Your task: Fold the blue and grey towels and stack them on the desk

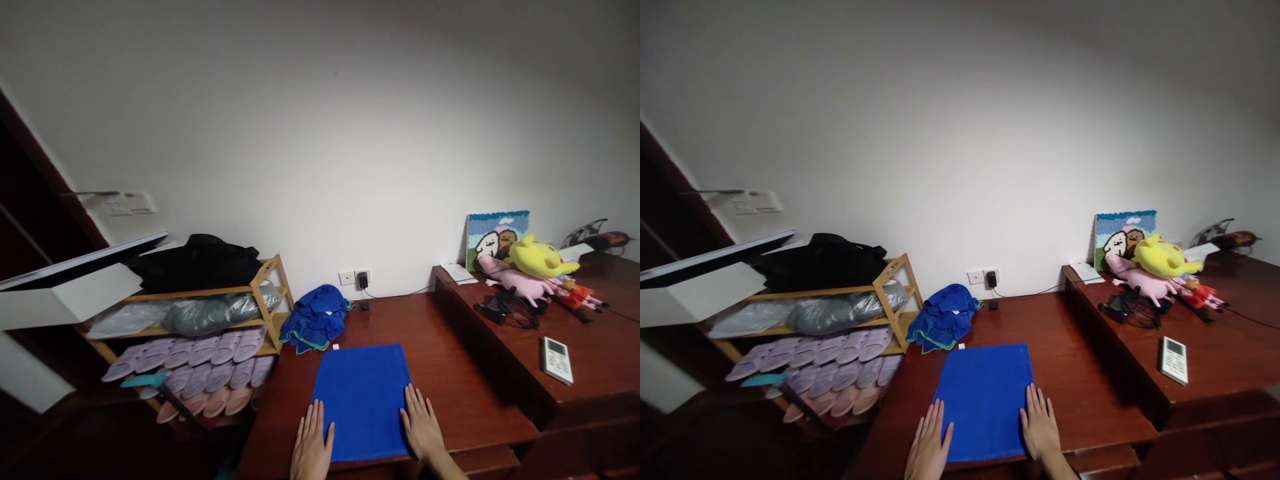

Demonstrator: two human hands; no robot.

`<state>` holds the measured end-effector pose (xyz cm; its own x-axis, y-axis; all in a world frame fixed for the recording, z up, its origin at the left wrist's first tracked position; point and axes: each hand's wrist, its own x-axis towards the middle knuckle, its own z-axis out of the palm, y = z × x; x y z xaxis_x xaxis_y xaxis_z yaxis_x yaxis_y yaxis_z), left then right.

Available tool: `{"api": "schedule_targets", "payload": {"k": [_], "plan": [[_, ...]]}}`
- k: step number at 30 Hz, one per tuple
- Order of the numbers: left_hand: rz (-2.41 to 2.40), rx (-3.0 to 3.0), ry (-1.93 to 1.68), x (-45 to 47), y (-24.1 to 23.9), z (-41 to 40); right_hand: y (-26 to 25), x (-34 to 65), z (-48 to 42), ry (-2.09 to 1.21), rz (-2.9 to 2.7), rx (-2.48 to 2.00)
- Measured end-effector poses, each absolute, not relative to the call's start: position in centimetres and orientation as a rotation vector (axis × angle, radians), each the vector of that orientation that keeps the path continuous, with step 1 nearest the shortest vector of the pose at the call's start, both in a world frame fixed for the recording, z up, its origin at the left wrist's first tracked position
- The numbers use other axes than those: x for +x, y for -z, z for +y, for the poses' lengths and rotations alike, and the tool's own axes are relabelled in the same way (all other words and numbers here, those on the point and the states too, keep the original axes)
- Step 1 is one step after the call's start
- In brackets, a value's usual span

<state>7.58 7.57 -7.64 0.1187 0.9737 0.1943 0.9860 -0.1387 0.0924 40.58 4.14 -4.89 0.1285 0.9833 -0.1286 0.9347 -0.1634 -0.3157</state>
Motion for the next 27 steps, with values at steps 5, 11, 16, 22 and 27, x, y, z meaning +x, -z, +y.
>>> {"api": "schedule_targets", "payload": {"k": [5,11,16,22,27], "plan": [[-1.988,-2.297,0.389,7.3,8.1,7.6,3.8,40.3,7.0,-0.395,-1.921,-2.230],[-2.009,-2.303,0.344,7.0,8.6,7.9,4.3,40.3,10.2,-0.392,-1.913,-2.273],[-1.957,-2.290,0.343,6.5,9.1,8.1,5.2,40.6,10.2,-0.387,-1.899,-2.227],[-1.713,-2.445,0.511,14.7,6.1,9.6,4.9,40.6,10.3,-0.402,-1.901,-2.224],[-1.530,-2.821,0.430,26.4,3.9,12.4,4.2,40.5,10.2,-0.397,-1.975,-2.254]]}}
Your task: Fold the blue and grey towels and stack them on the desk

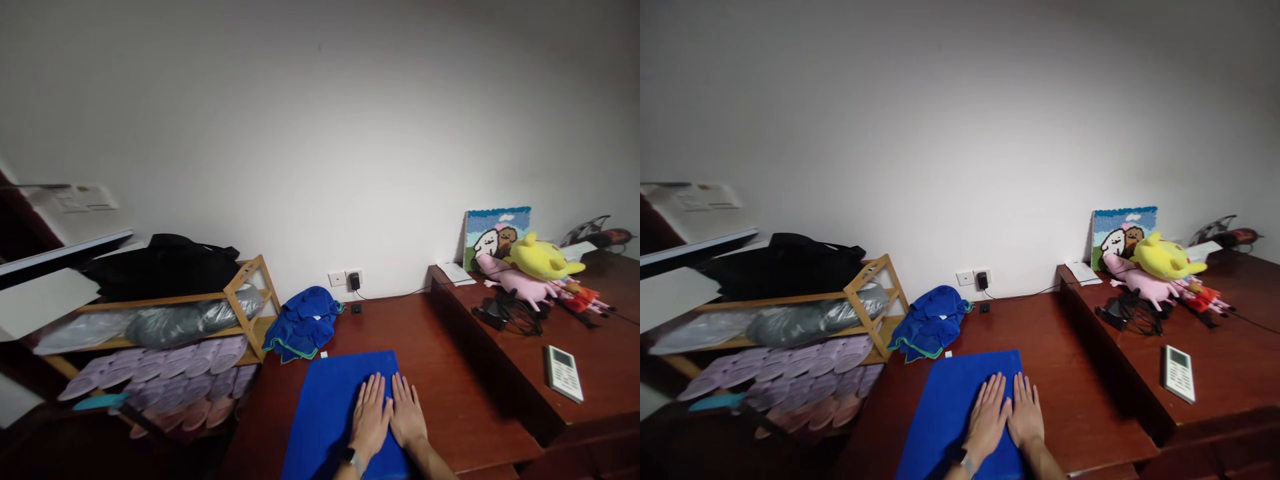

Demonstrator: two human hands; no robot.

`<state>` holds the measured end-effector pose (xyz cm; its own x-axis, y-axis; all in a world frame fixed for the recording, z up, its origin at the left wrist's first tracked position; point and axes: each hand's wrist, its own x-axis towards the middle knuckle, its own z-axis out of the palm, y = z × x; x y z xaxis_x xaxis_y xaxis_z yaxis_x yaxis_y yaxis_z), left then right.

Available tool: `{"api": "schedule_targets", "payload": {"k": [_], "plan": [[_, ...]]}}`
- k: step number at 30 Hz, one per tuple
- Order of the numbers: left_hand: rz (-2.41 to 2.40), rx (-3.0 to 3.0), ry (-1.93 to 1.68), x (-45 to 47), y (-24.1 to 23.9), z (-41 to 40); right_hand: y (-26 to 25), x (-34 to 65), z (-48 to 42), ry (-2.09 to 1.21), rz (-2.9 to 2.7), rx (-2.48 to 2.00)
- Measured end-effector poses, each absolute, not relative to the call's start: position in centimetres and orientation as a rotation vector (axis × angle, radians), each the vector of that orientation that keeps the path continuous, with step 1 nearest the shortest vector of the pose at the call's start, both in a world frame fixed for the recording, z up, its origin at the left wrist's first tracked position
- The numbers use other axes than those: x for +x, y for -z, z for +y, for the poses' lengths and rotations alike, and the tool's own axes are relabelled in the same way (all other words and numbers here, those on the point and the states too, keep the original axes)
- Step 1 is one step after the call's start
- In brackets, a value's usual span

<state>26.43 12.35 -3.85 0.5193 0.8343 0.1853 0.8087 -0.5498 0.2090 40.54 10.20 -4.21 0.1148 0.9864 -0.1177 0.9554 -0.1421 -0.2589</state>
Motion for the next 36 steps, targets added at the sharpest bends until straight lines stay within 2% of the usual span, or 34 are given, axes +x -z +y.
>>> {"api": "schedule_targets", "payload": {"k": [5,13,17,25,31,36], "plan": [[1.437,2.572,-0.297,28.1,5.1,13.6,4.0,40.6,10.2,-0.418,-1.989,-2.259],[1.931,2.374,-0.219,12.8,5.0,15.8,4.3,40.6,10.3,-0.434,-1.912,-2.247],[1.967,2.394,-0.237,7.9,5.8,16.1,4.5,40.6,10.4,-0.425,-1.901,-2.247],[1.963,2.424,-0.293,7.9,6.0,15.7,4.3,40.5,10.8,-0.449,-1.866,-2.308],[1.970,2.434,-0.321,7.7,6.0,15.5,3.3,41.2,15.0,-0.363,-1.884,-2.277],[1.999,2.428,-0.289,7.8,6.1,15.5,4.7,42.0,17.3,-0.382,-1.925,-2.273]]}}
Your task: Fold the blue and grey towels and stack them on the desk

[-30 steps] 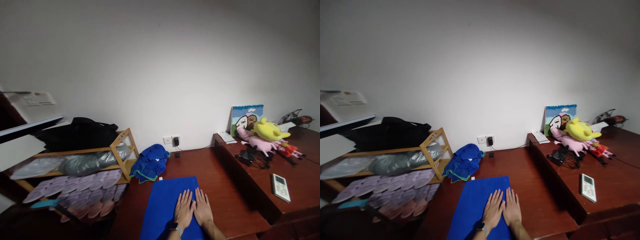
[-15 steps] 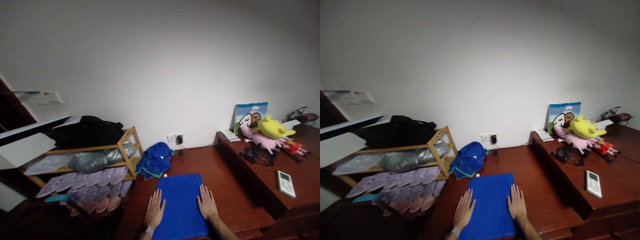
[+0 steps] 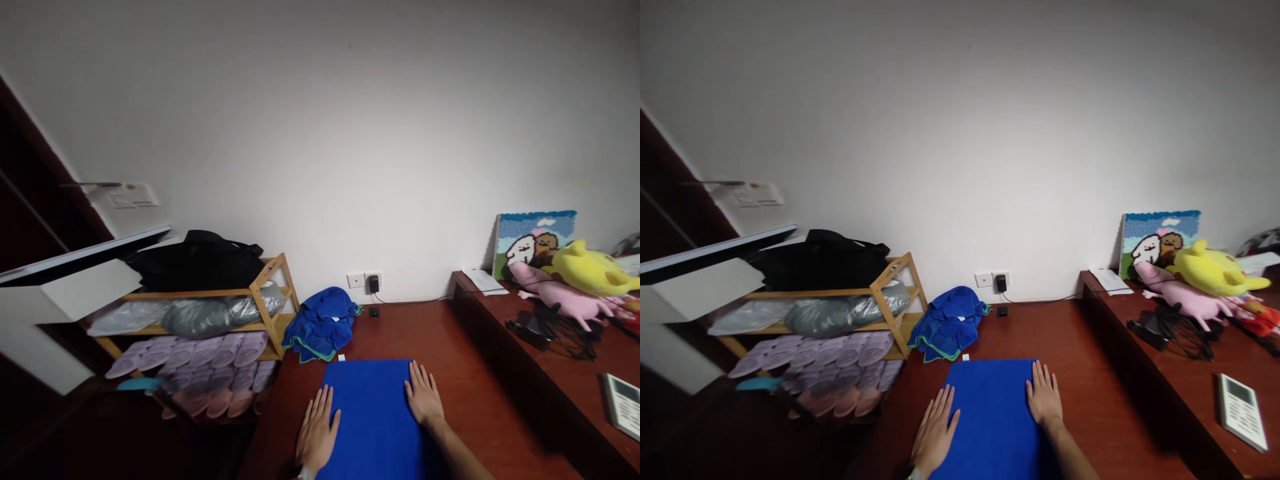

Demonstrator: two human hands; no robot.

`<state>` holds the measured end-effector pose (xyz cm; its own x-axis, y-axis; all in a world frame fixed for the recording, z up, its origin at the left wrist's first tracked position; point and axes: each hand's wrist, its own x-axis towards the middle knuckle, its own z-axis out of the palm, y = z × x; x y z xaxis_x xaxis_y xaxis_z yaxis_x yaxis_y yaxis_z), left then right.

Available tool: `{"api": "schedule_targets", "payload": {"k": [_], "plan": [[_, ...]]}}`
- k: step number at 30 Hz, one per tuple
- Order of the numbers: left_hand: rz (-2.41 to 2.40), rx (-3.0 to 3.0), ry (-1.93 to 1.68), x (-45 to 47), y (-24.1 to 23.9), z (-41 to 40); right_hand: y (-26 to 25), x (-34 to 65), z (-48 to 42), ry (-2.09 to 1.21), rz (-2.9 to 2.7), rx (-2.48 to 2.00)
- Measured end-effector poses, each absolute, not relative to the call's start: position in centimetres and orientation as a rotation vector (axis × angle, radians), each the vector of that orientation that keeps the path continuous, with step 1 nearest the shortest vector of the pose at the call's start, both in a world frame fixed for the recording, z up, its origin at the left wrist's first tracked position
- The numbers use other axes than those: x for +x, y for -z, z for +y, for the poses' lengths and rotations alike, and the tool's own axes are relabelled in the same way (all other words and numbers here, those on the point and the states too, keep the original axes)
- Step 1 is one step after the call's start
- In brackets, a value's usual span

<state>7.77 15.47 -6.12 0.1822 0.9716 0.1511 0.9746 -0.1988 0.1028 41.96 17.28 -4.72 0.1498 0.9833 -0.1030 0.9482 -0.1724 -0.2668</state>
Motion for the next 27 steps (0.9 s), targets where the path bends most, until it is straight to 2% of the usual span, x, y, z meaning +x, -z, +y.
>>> {"api": "schedule_targets", "payload": {"k": [8,13,18,22,27], "plan": [[-1.863,-2.395,0.394,9.2,5.1,15.1,5.4,42.0,17.1,-0.373,-1.912,-2.259],[-1.668,-2.598,0.580,19.4,3.9,16.6,5.5,42.1,17.1,-0.360,-1.923,-2.269],[-1.602,-2.828,0.582,28.3,5.6,19.1,6.5,42.4,17.3,-0.352,-1.967,-2.240],[-1.689,-2.832,0.471,25.9,6.1,20.8,6.5,42.4,17.3,-0.342,-1.948,-2.249],[-1.967,-2.593,0.291,14.7,4.9,21.8,5.4,42.2,17.1,-0.367,-1.944,-2.278]]}}
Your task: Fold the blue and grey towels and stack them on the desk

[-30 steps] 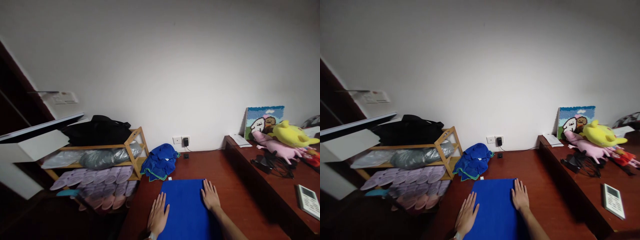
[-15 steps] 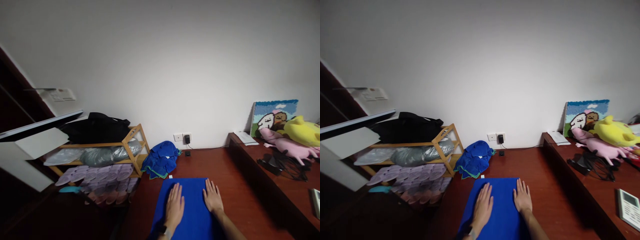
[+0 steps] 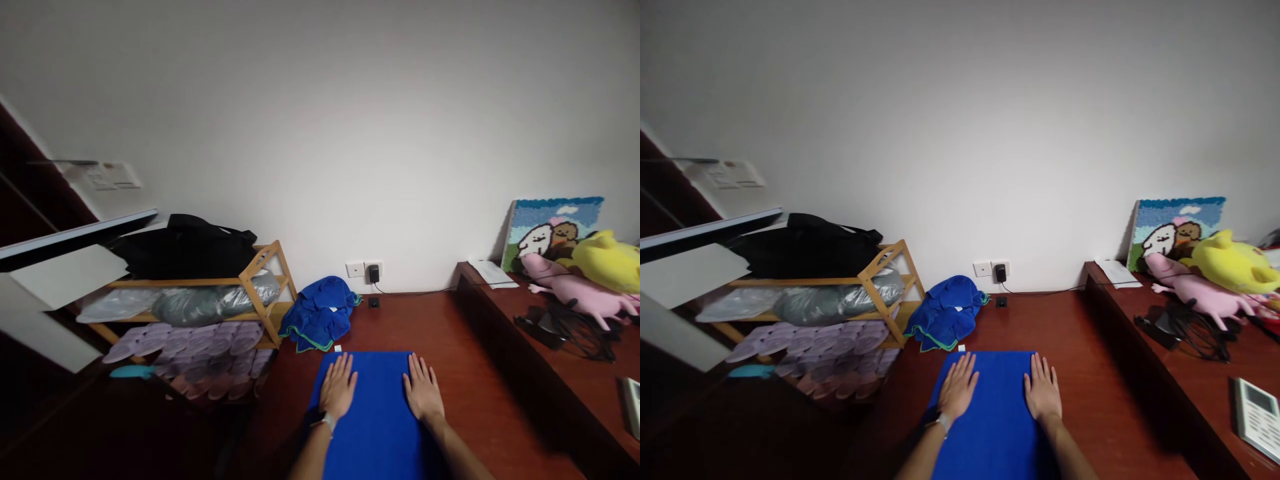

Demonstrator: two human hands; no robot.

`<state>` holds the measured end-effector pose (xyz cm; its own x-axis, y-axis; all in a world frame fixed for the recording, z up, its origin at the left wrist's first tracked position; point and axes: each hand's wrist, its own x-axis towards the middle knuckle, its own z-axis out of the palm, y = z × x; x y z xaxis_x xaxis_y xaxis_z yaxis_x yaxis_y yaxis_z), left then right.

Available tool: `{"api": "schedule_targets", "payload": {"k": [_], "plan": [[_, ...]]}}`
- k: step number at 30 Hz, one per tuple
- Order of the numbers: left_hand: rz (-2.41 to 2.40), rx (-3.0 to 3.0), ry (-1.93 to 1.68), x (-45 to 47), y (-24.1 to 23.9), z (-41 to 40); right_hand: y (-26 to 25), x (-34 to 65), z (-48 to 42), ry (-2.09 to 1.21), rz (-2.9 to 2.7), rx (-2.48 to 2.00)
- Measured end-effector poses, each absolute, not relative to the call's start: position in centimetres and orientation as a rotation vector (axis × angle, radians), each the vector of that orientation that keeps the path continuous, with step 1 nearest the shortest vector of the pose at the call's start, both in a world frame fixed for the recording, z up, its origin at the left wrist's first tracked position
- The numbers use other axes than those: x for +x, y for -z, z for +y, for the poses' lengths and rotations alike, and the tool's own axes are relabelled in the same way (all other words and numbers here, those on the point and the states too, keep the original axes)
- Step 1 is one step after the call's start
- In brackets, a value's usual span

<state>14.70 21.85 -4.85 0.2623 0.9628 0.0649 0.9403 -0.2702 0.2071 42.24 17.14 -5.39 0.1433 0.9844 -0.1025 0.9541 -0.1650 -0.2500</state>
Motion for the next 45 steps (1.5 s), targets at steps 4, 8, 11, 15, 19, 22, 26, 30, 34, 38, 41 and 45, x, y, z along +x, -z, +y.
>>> {"api": "schedule_targets", "payload": {"k": [4,8,11,15,19,22,26,30,34,38,41,45], "plan": [[1.952,2.344,-0.212,5.2,5.4,20.7,5.3,42.2,17.1,-0.380,-1.926,-2.278],[2.080,2.359,-0.255,-0.2,6.9,18.5,5.8,42.2,17.3,-0.364,-1.928,-2.268],[2.211,2.311,-0.363,-0.9,7.2,17.4,6.1,42.1,17.3,-0.349,-1.929,-2.286],[2.242,2.304,-0.494,-0.4,6.6,17.1,6.0,42.4,17.6,-0.434,-1.874,-2.250],[2.231,2.295,-0.562,-0.2,6.2,17.0,5.5,43.7,18.6,-0.581,-1.505,-2.155],[2.219,2.296,-0.587,-0.2,6.1,16.9,5.3,44.6,19.6,-0.655,-1.349,-2.175],[2.220,2.282,-0.568,-0.1,5.9,16.8,5.1,45.3,20.6,-0.774,-1.329,-2.231],[2.230,2.272,-0.546,-0.1,5.7,16.9,5.1,45.7,21.3,-0.847,-1.343,-2.266],[2.219,2.272,-0.541,-0.4,5.8,16.9,5.0,47.6,22.3,-0.857,-1.349,-2.318],[2.201,2.280,-0.549,-0.8,6.4,17.1,4.6,51.7,23.9,-0.800,-1.300,-2.404],[2.182,2.310,-0.605,-1.3,7.1,17.4,4.2,55.5,25.8,-0.723,-1.228,-2.479],[2.156,2.346,-0.680,-2.3,8.1,18.1,3.6,59.9,29.4,-0.607,-1.150,-2.552]]}}
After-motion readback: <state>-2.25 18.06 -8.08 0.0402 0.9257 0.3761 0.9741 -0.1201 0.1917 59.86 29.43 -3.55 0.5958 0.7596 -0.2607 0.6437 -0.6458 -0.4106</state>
